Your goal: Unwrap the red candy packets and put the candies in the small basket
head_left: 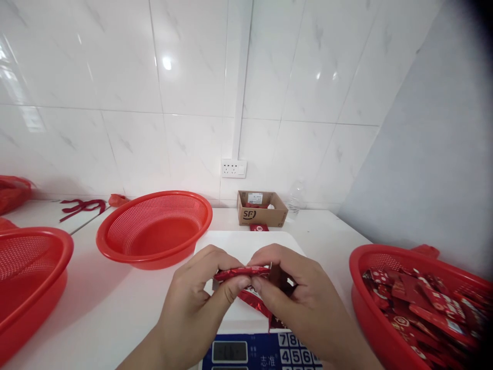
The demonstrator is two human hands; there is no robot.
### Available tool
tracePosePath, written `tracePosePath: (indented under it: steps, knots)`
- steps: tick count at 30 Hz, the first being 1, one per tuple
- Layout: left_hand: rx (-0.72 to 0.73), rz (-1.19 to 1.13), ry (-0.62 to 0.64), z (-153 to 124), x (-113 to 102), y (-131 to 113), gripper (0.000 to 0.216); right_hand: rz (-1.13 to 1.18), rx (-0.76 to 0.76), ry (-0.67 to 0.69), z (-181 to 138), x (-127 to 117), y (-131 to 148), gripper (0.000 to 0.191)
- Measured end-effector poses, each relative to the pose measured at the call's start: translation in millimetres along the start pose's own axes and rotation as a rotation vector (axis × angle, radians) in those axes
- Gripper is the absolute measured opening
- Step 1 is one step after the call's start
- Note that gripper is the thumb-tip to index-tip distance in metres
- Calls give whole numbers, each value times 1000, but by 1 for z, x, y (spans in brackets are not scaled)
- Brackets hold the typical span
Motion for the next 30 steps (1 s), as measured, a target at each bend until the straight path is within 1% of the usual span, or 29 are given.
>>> tracePosePath:
  steps: [2, 4, 5, 7, 9, 11, 13, 15, 20, 24, 26, 28, 30]
  knots:
    - [-128, -126, 26, 2, 1, 5, 6, 70, 119, -83, -1, 0, -1, 7]
    - [-221, -244, 82, 3, 3, 9, 13, 154, 249, -183, -3, 1, -2, 8]
    - [-245, -288, 116, 4, 4, 10, 15, 190, 287, -224, -4, 1, -2, 10]
    - [-261, -331, 154, 5, 5, 11, 16, 228, 307, -258, -4, 2, -2, 11]
    - [-258, -326, 129, 6, 4, 13, 16, 249, 327, -224, -4, 3, -4, 15]
    - [-242, -311, 100, 5, 3, 13, 16, 258, 353, -147, -3, 5, -6, 19]
    - [-215, -304, 100, 4, 2, 13, 14, 243, 345, -66, -2, 6, -8, 16]
    - [-187, -289, 119, 3, 1, 12, 13, 218, 311, -22, -1, 7, -8, 10]
    - [-152, -224, 132, 2, 0, 8, 14, 244, 244, -29, 1, 9, -3, 8]
    - [-117, -226, 111, 0, 0, 5, 14, 266, 267, -63, 0, 11, 0, 7]
    - [-145, -257, 91, 0, 1, 6, 15, 276, 291, -97, 0, 12, -1, 6]
    - [-203, -311, 74, 1, 2, 9, 17, 298, 315, -132, -1, 13, -4, 7]
    - [-259, -399, 92, 3, 6, 11, 18, 344, 318, -168, -1, 14, -7, 8]
Point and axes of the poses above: each hand's wrist, its own z-axis towards the middle knuckle, its own x-axis out of the palm, y = z × x, the point moved 3 cm from there along z, towards the middle knuckle, and after that the axes turned 14 degrees about -x, right-handed, at the moved point
